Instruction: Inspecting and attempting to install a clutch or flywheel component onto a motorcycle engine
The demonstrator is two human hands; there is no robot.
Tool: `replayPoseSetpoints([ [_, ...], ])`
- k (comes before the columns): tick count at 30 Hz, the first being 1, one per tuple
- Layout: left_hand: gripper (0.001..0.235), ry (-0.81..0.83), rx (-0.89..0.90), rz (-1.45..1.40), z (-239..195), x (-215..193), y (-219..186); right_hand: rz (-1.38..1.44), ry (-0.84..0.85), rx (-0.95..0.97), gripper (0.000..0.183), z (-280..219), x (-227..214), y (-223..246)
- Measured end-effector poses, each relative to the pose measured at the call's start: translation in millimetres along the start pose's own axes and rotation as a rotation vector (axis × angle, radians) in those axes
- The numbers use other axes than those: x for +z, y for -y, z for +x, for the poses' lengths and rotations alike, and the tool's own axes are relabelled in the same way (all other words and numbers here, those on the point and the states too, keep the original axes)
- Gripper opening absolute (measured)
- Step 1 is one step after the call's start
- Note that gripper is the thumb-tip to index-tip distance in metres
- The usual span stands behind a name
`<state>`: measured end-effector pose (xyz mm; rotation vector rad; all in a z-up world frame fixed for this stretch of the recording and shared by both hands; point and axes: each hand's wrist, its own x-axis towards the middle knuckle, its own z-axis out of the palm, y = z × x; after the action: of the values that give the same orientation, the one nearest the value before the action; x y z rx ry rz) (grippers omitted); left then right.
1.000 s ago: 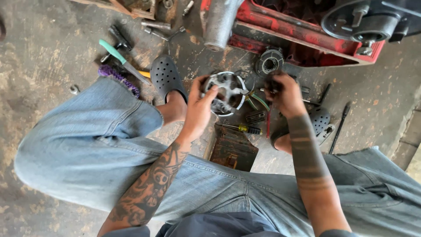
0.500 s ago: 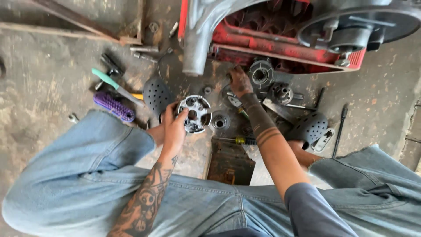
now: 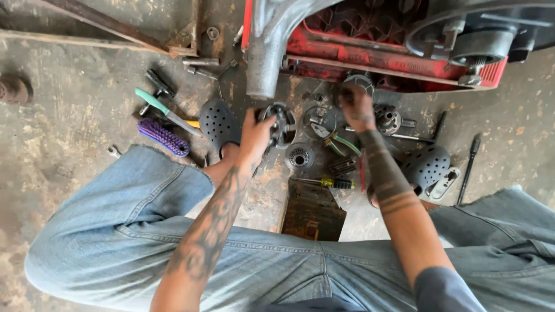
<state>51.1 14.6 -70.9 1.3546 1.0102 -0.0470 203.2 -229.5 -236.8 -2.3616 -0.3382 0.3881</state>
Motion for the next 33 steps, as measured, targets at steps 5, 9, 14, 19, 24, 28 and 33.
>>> replayPoseSetpoints([
  [5, 0.054, 0.005, -0.023, 0.161, 104.9, 27.2, 86.2, 0.219, -0.03, 0.095, 0.03, -39.3, -22.6, -24.9],
  [9, 0.082, 0.087, 0.02, 0.377, 129.9, 42.9, 75.3, 0.303, -0.078, 0.082, 0.03, -50.0, -15.2, -41.3],
  [14, 0.061, 0.062, 0.27, 0.451, 163.9, 59.7, 101.4, 0.441, -0.055, 0.14, 0.029, -61.3, -13.4, -26.5],
  [19, 0.044, 0.057, 0.481, 0.581, 158.4, 57.0, 95.7, 0.352, -0.024, 0.138, 0.027, -62.7, -6.5, -32.9],
  [24, 0.05, 0.235, 0.505, 0.643, 146.5, 53.7, 85.5, 0.344, -0.002, 0.17, 0.03, -58.1, -2.9, -33.5],
  [28, 0.056, 0.364, 0.523, 0.725, 150.4, 44.8, 89.0, 0.311, -0.012, 0.173, 0.03, -57.7, -3.7, -23.7],
  [33, 0.076, 0.552, 0.561, 0.967, 144.0, 52.7, 76.7, 0.329, 0.025, 0.186, 0.029, -61.5, -6.6, -11.5],
])
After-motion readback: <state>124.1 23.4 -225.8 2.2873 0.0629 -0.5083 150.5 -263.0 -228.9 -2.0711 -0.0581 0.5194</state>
